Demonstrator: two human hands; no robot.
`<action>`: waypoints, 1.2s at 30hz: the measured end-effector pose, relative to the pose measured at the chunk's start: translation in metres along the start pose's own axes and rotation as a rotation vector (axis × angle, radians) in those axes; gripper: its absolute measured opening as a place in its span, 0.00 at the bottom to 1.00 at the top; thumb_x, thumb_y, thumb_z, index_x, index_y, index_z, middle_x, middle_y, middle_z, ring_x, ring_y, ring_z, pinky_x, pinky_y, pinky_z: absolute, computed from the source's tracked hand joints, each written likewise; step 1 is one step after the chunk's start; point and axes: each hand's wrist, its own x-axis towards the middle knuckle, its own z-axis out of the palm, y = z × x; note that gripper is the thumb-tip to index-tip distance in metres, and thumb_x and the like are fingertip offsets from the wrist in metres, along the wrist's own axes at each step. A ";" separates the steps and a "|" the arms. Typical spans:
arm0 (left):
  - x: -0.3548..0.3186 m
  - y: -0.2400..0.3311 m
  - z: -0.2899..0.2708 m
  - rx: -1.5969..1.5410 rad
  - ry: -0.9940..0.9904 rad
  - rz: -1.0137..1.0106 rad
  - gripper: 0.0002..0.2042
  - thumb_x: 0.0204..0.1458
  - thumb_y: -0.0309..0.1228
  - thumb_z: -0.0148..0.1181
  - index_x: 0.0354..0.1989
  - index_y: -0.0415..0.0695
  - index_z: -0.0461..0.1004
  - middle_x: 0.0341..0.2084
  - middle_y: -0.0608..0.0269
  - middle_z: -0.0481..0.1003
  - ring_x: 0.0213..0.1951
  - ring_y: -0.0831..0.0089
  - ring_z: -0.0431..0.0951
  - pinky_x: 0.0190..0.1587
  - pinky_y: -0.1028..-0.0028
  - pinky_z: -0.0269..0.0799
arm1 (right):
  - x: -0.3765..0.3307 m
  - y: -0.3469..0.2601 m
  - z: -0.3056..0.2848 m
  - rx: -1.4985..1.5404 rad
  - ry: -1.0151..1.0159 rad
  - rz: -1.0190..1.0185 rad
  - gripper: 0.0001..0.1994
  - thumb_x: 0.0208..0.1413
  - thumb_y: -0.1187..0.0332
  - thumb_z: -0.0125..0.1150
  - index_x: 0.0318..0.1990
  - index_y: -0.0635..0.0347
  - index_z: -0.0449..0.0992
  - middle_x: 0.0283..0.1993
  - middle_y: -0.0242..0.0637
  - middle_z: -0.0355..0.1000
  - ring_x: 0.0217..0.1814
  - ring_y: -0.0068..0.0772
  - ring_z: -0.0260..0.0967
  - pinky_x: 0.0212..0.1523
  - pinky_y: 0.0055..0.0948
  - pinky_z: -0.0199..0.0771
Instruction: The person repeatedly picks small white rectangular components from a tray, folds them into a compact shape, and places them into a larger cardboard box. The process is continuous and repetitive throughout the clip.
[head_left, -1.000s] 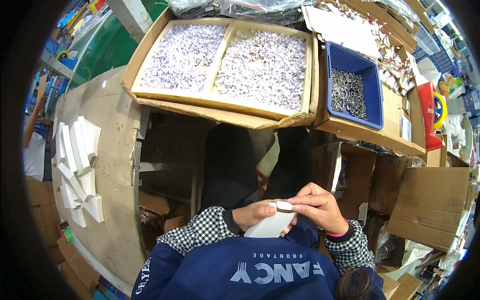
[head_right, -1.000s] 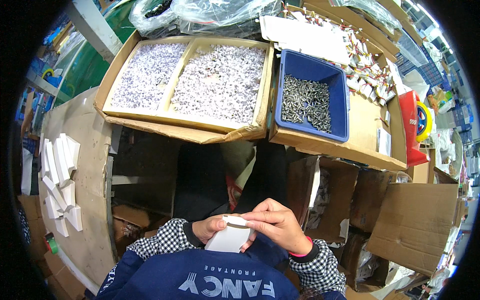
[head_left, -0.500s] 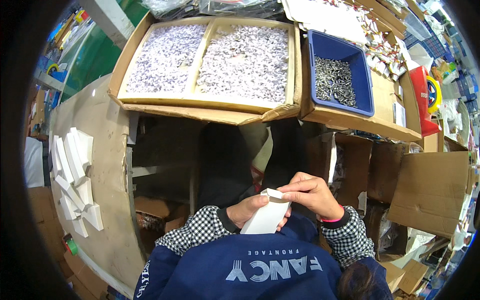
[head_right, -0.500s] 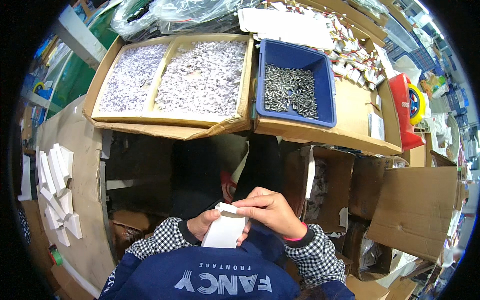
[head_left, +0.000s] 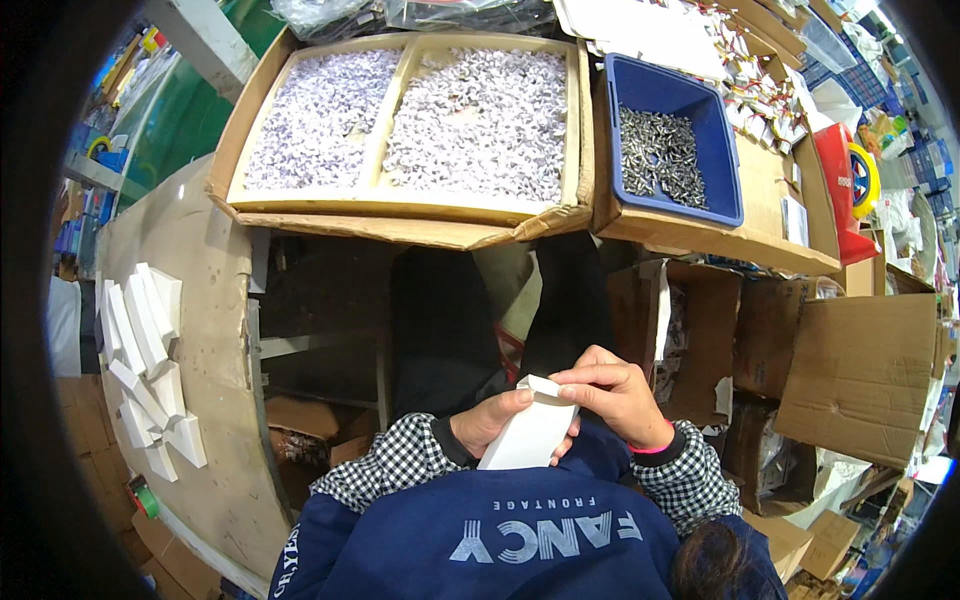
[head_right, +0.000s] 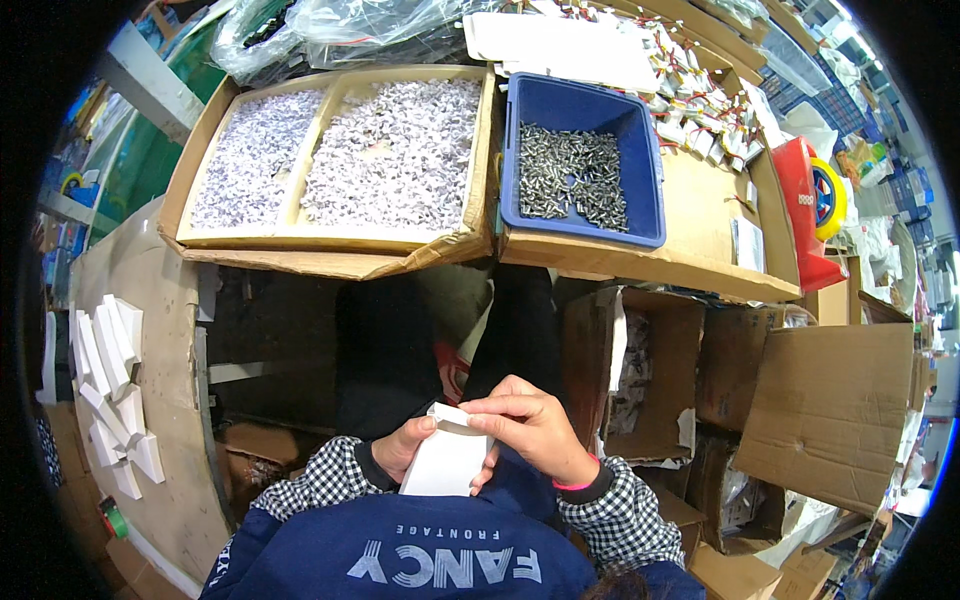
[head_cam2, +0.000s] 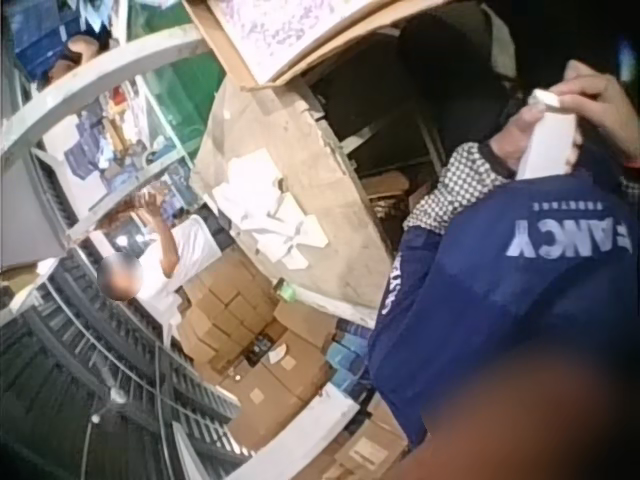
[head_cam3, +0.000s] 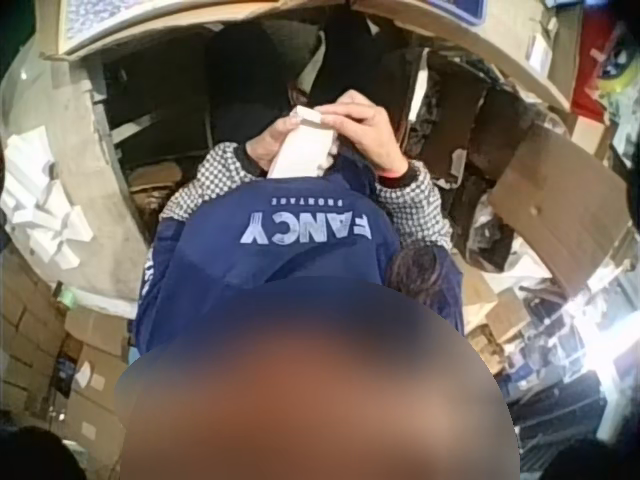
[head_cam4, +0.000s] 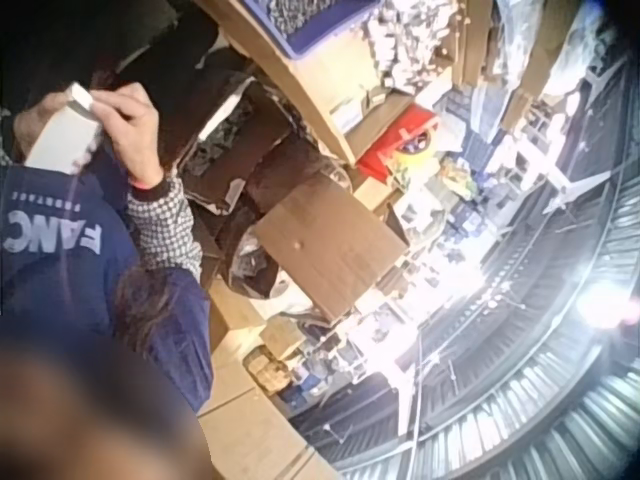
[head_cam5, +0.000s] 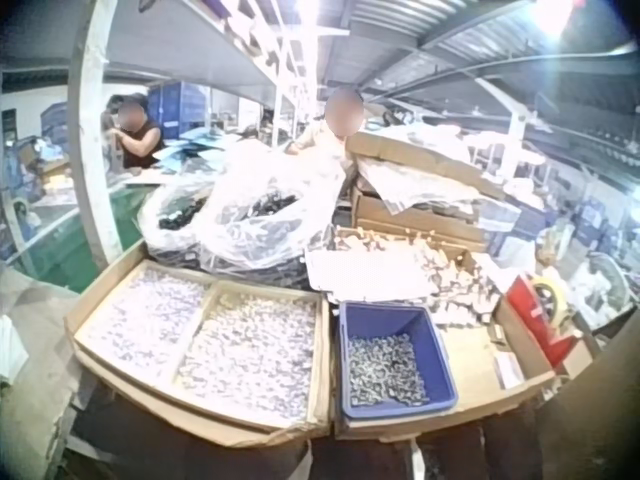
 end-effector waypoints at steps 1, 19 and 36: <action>0.000 0.000 -0.001 -0.005 -0.007 0.005 0.34 0.47 0.60 0.57 0.52 0.43 0.66 0.42 0.57 0.71 0.40 0.67 0.75 0.43 0.68 0.74 | -0.001 0.000 0.000 -0.045 -0.001 -0.030 0.10 0.51 0.73 0.64 0.41 0.60 0.81 0.30 0.30 0.71 0.36 0.22 0.65 0.36 0.20 0.65; -0.003 -0.002 0.002 0.088 -0.061 0.044 0.45 0.39 0.71 0.52 0.54 0.42 0.64 0.43 0.57 0.71 0.42 0.69 0.74 0.43 0.72 0.73 | -0.006 -0.016 0.008 -0.350 0.026 -0.266 0.10 0.46 0.76 0.66 0.38 0.59 0.82 0.28 0.31 0.74 0.30 0.24 0.67 0.30 0.22 0.67; -0.034 -0.005 0.016 0.834 0.219 0.522 0.32 0.59 0.52 0.46 0.66 0.48 0.49 0.55 0.49 0.64 0.56 0.62 0.68 0.57 0.66 0.65 | 0.005 -0.030 0.016 -0.406 -0.155 -0.277 0.07 0.46 0.73 0.68 0.35 0.56 0.83 0.25 0.33 0.69 0.29 0.28 0.67 0.29 0.24 0.68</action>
